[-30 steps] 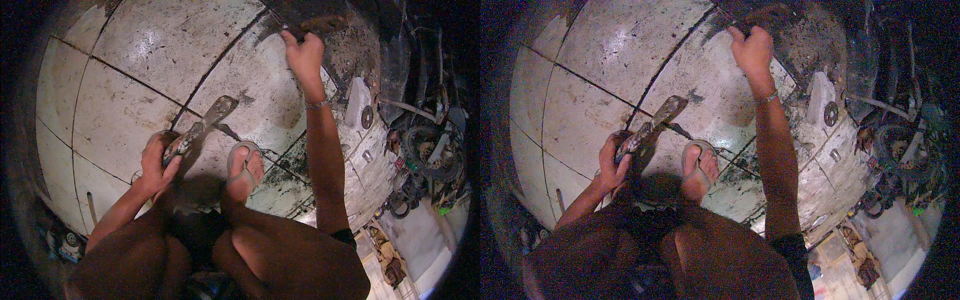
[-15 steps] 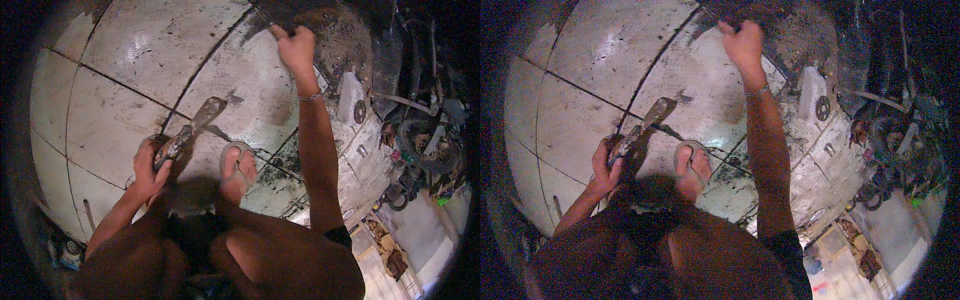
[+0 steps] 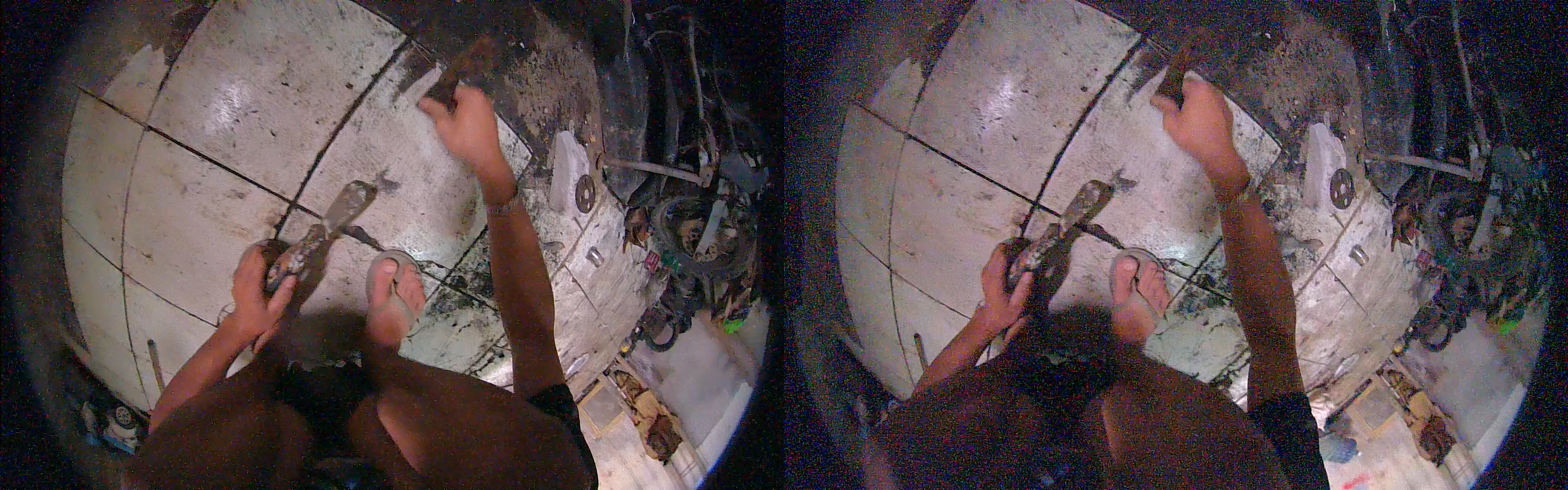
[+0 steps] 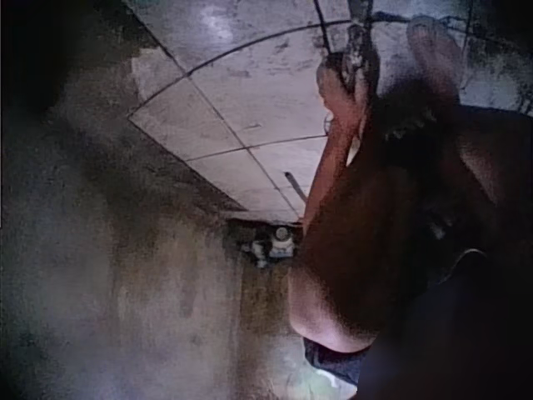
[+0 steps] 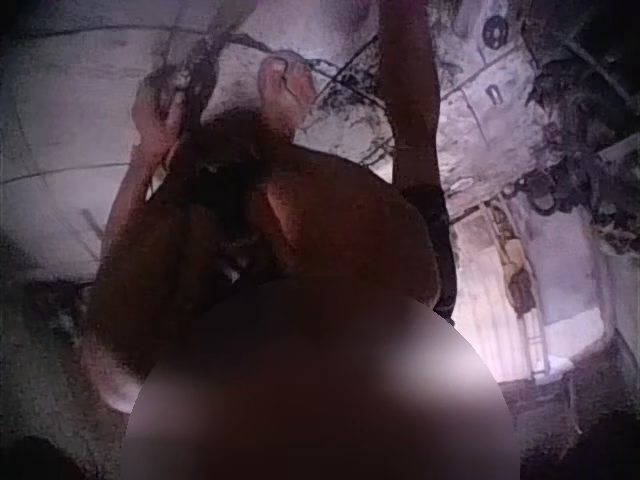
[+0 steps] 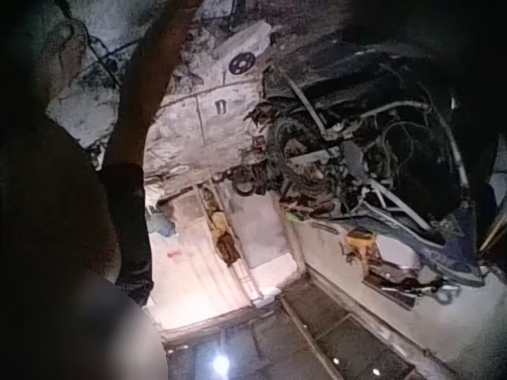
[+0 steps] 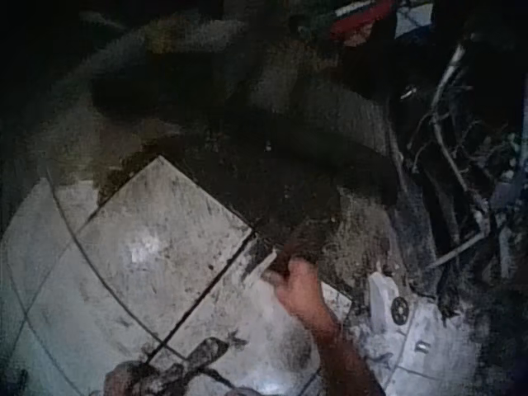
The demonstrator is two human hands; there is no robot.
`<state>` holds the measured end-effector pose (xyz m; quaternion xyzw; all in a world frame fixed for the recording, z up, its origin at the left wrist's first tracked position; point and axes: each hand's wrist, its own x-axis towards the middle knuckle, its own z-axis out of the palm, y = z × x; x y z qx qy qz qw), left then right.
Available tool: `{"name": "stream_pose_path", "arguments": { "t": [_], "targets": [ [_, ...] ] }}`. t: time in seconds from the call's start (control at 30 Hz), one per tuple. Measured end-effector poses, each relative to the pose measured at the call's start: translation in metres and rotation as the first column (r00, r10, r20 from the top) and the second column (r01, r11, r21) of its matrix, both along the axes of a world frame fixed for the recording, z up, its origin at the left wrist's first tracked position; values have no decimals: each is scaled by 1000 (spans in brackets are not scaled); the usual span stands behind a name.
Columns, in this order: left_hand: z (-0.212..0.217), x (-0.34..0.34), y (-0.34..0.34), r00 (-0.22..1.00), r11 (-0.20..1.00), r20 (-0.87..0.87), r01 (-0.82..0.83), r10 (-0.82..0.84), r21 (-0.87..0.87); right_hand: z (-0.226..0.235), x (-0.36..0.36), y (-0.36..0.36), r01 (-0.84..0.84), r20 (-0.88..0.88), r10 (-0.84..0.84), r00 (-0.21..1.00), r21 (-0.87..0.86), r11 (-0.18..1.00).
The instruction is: The person scrapes grout lines between floor tiles using a metal scraper held in the right hand while stabilizing with the left hand. The person remains crouched over the tiled floor throughout the clip.
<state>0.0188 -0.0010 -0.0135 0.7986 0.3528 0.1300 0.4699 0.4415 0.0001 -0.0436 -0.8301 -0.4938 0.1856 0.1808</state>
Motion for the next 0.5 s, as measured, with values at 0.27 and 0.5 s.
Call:
{"name": "stream_pose_path", "arguments": {
  "t": [0.27,0.5],
  "targets": [
    [10,7,-8,971,998,-231,-61,66,30,72,-57,-83,85,-334,17,942,287,954],
    [12,3,-10,964,990,-241,-129,112,-55,250,4,-78,-256,-248,292,924,167,952]
  ]
}}
